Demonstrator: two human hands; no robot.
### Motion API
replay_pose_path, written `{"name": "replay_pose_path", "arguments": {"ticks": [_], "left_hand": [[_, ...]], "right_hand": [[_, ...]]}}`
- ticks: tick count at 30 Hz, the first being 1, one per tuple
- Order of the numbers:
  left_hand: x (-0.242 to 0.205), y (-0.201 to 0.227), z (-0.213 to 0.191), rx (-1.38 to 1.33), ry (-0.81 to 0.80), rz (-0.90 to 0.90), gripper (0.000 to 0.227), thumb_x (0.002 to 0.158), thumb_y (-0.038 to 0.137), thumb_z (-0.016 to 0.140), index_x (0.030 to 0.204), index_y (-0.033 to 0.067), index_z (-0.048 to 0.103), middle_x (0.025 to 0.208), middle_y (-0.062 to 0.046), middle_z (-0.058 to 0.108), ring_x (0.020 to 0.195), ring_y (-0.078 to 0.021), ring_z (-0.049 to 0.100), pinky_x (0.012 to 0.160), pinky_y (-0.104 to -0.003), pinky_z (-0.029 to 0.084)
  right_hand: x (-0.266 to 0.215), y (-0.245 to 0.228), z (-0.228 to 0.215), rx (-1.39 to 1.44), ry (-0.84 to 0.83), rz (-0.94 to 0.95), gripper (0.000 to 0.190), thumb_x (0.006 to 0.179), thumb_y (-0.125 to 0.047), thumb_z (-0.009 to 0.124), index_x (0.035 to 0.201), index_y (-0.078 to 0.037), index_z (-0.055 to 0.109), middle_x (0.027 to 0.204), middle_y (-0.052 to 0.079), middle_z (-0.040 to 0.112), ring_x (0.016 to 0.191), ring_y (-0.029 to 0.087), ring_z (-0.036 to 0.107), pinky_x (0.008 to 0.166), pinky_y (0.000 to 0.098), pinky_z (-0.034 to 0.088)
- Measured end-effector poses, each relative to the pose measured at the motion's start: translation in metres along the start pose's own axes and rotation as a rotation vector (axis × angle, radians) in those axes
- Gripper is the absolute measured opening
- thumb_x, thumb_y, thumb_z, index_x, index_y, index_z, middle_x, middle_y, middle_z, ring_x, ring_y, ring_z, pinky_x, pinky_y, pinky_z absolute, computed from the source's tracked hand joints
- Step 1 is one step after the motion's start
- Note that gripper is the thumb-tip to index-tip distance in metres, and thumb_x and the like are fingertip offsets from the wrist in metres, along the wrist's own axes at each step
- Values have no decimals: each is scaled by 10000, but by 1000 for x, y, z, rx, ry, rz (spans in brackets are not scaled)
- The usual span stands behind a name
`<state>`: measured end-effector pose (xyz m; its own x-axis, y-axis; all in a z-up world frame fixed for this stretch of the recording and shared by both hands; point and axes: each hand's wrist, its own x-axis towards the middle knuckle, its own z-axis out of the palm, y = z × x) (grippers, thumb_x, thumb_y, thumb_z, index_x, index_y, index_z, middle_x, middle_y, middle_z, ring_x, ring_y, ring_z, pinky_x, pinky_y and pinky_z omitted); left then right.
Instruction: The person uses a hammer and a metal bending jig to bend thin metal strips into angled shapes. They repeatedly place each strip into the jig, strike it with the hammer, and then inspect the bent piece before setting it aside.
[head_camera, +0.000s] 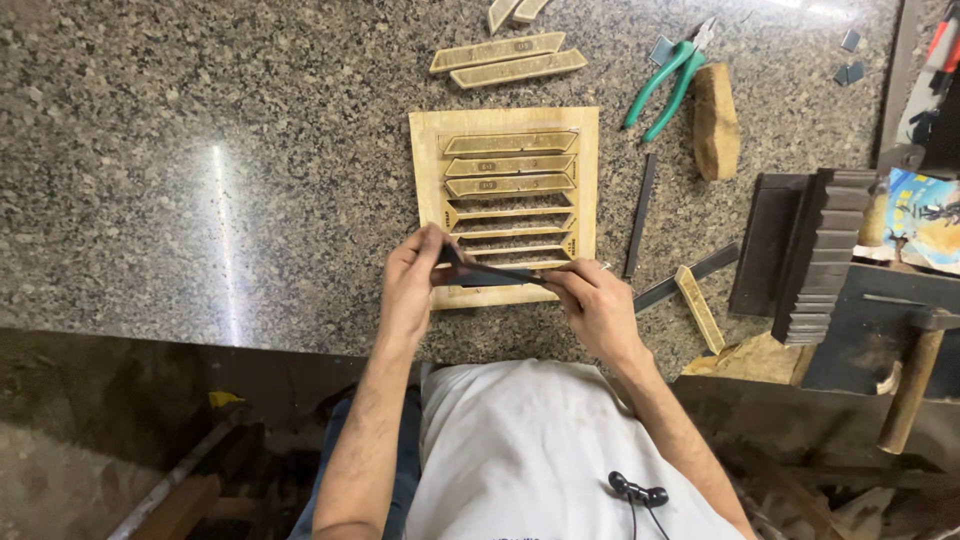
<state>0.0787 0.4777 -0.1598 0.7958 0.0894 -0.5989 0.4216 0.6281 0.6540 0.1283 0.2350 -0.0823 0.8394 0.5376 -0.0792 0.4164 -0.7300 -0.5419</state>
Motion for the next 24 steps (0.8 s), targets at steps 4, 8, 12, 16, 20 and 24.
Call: {"name": "replay_pose_path", "arguments": {"ticks": [4, 8, 12, 16, 20, 24], "left_hand": [[-5, 2, 18, 58, 87, 48, 379, 1006, 312, 583, 1302, 79, 546, 1106, -90, 744, 970, -186, 756, 847, -343, 654], [-15, -7, 42, 241, 58, -101, 534, 967, 224, 658, 1449, 53, 502, 1191, -122, 734, 989, -208, 744, 864, -352, 622], [-16, -15, 56, 145, -26, 123, 507, 1010, 174, 648, 1460, -10, 506, 1201, -143, 758, 1044, -186, 753, 901, -311, 624], [-14, -9, 53, 426, 13, 134, 505, 1007, 196, 623, 1478, 43, 526, 1131, -109, 794, 960, -143, 765, 826, -274, 607], [-17, 1, 51, 692, -24, 66, 442, 1012, 245, 597, 1417, 68, 611, 1101, -116, 787, 952, -176, 768, 803, -334, 608], [-13, 4, 51, 965, -72, 331, 416, 1056, 185, 570, 1430, 3, 568, 1170, -183, 728, 1047, -315, 696, 899, -412, 552]], "right_hand": [[-6, -2, 1, -16, 22, 44, 222, 844, -26, 762, 1057, -81, 783, 873, 58, 660, 769, 233, 674, 658, 359, 546], [-10, -12, 7, -31, 70, -37, 204, 845, -55, 788, 1048, -51, 766, 866, 65, 660, 723, 225, 665, 616, 347, 540], [-14, -24, 12, -45, 71, -58, 216, 846, -90, 815, 1053, -43, 772, 846, 74, 659, 695, 244, 665, 607, 366, 538], [-15, -26, 10, 35, 84, -85, 247, 844, -176, 833, 1043, -52, 753, 950, 77, 701, 784, 247, 711, 671, 354, 574], [-12, -21, 7, 48, 58, -4, 238, 862, -179, 816, 1045, -36, 764, 989, 91, 727, 777, 211, 727, 650, 319, 596], [-6, -9, -1, 77, 95, 81, 167, 943, -121, 752, 1086, -36, 769, 1028, 80, 737, 833, 171, 741, 685, 273, 624]]}}
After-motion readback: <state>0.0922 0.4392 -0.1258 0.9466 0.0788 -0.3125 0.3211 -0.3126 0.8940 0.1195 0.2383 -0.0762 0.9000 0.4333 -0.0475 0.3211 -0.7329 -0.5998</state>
